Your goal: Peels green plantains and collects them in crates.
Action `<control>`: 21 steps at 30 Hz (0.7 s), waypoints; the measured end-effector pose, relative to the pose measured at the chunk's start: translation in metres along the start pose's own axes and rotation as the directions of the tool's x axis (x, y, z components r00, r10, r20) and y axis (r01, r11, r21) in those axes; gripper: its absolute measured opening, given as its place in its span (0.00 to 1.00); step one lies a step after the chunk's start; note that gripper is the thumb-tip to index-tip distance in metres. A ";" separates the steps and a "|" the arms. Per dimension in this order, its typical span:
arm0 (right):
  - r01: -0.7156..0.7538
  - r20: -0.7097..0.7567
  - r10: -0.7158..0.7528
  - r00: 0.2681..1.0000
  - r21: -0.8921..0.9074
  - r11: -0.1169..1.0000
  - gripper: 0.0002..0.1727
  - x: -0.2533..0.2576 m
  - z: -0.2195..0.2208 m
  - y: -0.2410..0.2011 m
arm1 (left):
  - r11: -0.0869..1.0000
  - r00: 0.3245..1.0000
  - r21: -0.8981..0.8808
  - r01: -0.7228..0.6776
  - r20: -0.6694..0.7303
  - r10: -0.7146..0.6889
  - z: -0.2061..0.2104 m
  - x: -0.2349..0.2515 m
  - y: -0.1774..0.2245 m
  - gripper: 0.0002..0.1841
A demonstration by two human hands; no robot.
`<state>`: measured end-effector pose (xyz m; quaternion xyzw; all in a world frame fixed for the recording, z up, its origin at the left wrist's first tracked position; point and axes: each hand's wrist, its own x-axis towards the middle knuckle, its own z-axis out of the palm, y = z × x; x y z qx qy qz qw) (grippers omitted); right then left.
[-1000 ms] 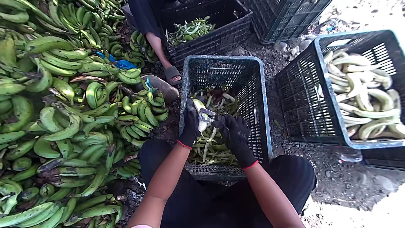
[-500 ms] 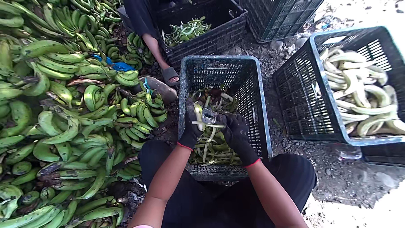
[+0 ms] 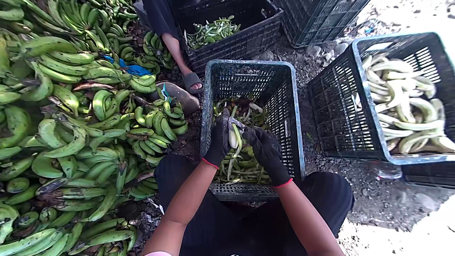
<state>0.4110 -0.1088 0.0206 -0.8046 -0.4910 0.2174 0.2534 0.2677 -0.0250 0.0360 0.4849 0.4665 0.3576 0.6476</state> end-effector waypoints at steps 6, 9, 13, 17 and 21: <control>0.080 -0.145 -0.095 0.985 -0.106 0.991 0.49 -0.002 0.006 0.004 | 0.980 0.988 0.126 -0.152 0.009 0.152 -0.002 0.005 -0.010 0.32; 0.020 -0.012 -0.018 1.000 0.165 0.986 0.40 0.003 0.001 0.007 | 0.815 0.923 0.436 -0.382 0.126 0.365 0.005 -0.001 0.000 0.29; -0.018 0.120 -0.029 0.992 0.372 0.928 0.34 0.001 -0.012 0.016 | 0.851 0.905 0.325 -0.412 0.253 0.342 0.011 -0.007 0.000 0.29; 0.052 -0.018 -0.050 0.999 0.216 0.975 0.37 0.000 -0.008 0.014 | 0.942 0.967 -0.335 -0.001 0.239 0.086 0.007 0.010 0.005 0.33; 0.386 -0.157 -0.396 0.905 -0.092 0.918 0.50 0.000 0.002 0.018 | 0.832 0.960 -0.507 0.227 0.260 -0.103 -0.008 0.018 0.009 0.30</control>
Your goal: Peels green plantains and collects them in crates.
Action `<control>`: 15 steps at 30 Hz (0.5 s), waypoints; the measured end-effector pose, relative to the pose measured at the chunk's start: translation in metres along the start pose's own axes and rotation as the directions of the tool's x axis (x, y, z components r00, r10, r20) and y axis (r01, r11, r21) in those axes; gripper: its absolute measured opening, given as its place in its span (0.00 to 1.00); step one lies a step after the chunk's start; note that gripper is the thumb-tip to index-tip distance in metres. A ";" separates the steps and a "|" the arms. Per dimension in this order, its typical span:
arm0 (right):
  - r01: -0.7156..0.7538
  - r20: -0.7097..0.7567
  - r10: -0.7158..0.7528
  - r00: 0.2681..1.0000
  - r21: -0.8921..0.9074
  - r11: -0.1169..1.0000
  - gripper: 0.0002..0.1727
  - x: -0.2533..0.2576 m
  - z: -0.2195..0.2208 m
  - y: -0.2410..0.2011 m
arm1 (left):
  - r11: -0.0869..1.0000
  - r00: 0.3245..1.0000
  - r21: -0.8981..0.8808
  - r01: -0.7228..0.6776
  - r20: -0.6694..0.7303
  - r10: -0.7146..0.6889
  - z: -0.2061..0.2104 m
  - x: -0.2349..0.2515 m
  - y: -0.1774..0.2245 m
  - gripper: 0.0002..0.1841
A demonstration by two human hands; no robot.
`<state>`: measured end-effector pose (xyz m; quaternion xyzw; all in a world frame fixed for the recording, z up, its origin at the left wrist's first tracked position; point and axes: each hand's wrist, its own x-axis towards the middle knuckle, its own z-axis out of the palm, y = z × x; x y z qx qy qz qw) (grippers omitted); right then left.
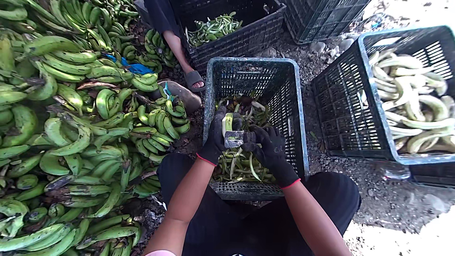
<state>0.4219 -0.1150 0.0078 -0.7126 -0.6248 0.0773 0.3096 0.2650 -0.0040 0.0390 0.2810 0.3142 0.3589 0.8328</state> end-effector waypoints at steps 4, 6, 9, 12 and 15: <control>0.105 -0.117 -0.112 0.987 -0.066 0.992 0.47 0.000 0.005 -0.002 | 0.999 0.989 -0.040 -0.002 -0.144 -0.004 0.000 0.008 0.012 0.23; 0.022 -0.093 -0.027 0.995 -0.056 0.998 0.46 0.000 0.001 -0.007 | 0.996 0.983 0.082 -0.024 -0.181 0.039 0.004 0.009 0.008 0.27; -0.235 0.086 0.230 0.969 0.060 0.970 0.47 0.002 -0.001 -0.013 | 0.784 0.929 0.561 -0.267 -0.067 0.365 0.002 0.006 -0.007 0.26; -0.426 0.245 0.365 0.898 0.275 0.862 0.38 0.006 -0.002 -0.012 | 0.401 0.883 0.849 -0.344 0.148 0.445 0.003 -0.011 -0.014 0.28; -0.489 0.328 0.380 0.865 0.382 0.784 0.34 0.003 -0.003 -0.006 | 0.329 0.897 0.883 -0.336 0.193 0.398 0.012 -0.019 -0.017 0.29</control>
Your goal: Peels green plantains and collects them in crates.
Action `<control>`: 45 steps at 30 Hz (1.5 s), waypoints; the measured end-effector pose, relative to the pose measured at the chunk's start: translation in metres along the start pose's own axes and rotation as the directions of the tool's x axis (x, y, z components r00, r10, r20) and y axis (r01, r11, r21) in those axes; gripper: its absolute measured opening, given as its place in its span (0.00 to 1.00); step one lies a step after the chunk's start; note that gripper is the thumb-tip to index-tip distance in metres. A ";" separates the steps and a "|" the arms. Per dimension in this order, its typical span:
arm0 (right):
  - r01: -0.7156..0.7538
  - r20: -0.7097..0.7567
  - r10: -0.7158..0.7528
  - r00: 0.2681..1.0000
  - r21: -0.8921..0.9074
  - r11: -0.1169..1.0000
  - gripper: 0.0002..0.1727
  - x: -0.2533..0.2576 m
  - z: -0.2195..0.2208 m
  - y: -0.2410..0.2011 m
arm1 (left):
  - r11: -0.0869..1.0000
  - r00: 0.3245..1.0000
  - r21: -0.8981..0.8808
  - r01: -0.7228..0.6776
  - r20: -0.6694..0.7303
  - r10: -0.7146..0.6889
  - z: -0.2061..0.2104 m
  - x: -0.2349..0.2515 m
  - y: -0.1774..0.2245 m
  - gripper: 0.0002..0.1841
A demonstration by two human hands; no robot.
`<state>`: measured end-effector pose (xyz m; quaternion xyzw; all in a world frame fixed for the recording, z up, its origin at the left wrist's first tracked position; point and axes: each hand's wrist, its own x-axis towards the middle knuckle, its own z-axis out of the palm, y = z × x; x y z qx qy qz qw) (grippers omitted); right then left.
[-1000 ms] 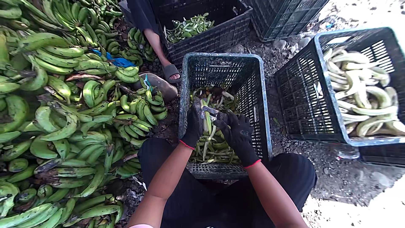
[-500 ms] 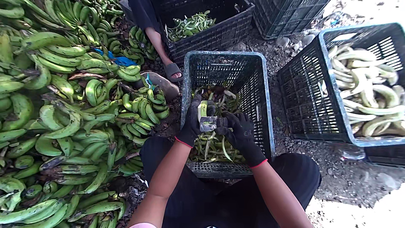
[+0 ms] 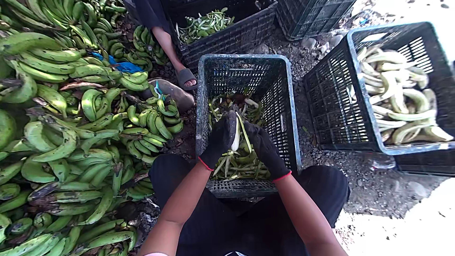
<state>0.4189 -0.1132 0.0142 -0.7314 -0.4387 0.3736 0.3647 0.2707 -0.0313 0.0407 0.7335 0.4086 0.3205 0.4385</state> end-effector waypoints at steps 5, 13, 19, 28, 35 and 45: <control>0.084 -0.068 -0.085 0.994 -0.015 0.996 0.37 -0.003 -0.004 0.003 | 0.909 0.980 -0.375 0.183 0.142 -0.139 0.000 0.003 0.000 0.29; 0.438 -0.040 -0.506 0.861 -0.447 0.780 0.53 0.003 -0.010 0.006 | 0.424 0.931 -0.841 0.335 0.226 -0.288 -0.024 0.038 -0.009 0.28; 0.118 -0.067 -0.143 0.987 -0.285 0.951 0.42 0.002 -0.004 -0.002 | 0.916 0.997 -0.395 0.073 0.042 -0.062 -0.009 0.026 -0.009 0.27; 0.267 -0.007 -0.272 0.962 -0.160 0.950 0.45 -0.003 -0.028 -0.003 | 0.795 0.982 -0.583 0.168 0.166 -0.086 -0.021 0.036 -0.009 0.34; 0.122 -0.125 -0.172 0.977 -0.334 0.935 0.40 -0.005 -0.016 -0.006 | 0.889 0.988 -0.430 0.156 0.060 -0.144 -0.015 0.026 -0.005 0.30; -0.061 -0.359 0.046 0.932 -0.032 0.998 0.37 -0.032 -0.082 -0.022 | 0.947 0.928 0.056 0.315 0.189 -0.320 -0.019 0.028 -0.025 0.26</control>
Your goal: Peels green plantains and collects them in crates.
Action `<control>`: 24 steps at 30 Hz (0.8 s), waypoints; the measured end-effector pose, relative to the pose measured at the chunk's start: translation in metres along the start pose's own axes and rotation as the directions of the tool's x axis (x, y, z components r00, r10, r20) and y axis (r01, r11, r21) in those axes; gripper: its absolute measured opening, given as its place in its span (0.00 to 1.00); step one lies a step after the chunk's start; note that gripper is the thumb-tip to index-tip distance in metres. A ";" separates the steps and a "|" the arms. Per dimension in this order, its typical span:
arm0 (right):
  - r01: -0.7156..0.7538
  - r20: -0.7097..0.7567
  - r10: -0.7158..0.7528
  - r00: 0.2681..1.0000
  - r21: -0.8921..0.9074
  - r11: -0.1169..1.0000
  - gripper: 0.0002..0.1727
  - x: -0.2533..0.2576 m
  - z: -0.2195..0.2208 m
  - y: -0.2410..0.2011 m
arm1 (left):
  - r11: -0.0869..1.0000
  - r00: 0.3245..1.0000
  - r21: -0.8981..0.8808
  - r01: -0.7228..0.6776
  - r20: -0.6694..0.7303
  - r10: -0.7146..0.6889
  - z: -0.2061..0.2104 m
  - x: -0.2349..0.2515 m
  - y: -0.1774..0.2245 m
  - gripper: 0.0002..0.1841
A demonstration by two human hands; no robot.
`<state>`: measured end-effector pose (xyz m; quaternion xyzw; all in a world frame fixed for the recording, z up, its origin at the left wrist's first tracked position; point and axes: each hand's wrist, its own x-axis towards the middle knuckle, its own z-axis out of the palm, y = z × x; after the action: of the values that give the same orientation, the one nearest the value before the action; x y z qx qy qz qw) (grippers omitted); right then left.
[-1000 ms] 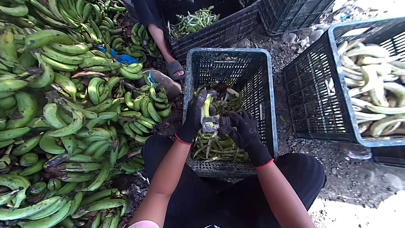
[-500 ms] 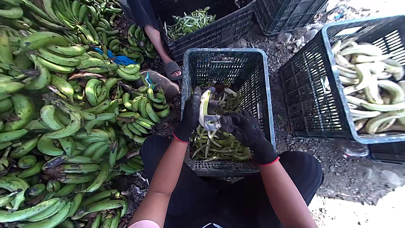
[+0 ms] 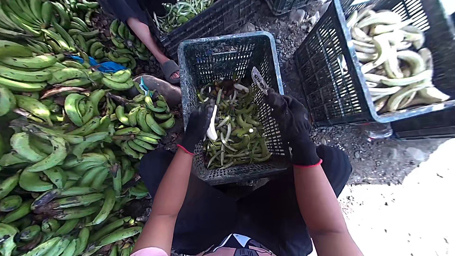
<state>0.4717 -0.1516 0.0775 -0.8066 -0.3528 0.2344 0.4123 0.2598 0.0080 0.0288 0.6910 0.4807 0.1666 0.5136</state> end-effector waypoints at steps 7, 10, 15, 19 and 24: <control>0.210 -0.332 -0.144 0.932 0.171 0.963 0.34 -0.029 -0.078 0.040 | 0.582 0.604 0.760 -0.289 0.616 -0.505 0.053 -0.009 -0.015 0.30; 0.281 -0.522 -0.072 0.850 0.333 0.900 0.28 -0.049 -0.110 0.047 | 0.849 0.620 0.495 -0.185 0.729 -0.290 0.092 0.003 0.053 0.23; 0.372 -0.637 0.106 0.764 0.568 0.734 0.24 -0.055 -0.139 0.067 | 0.860 0.821 -0.505 0.073 0.520 0.235 0.156 0.030 0.184 0.23; 0.351 -0.605 0.227 0.763 0.683 0.640 0.34 -0.056 -0.147 0.070 | 0.856 0.727 0.081 -0.511 0.571 0.381 0.166 0.019 0.167 0.26; 0.327 -0.565 0.286 0.774 0.743 0.584 0.34 -0.056 -0.145 0.066 | 0.325 0.543 0.555 -0.766 0.829 -0.134 0.162 -0.008 0.048 0.33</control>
<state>0.5576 -0.2937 0.1074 -0.5510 -0.0551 0.0778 0.8290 0.3968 -0.0887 0.0048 0.9352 0.0512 -0.3155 0.1526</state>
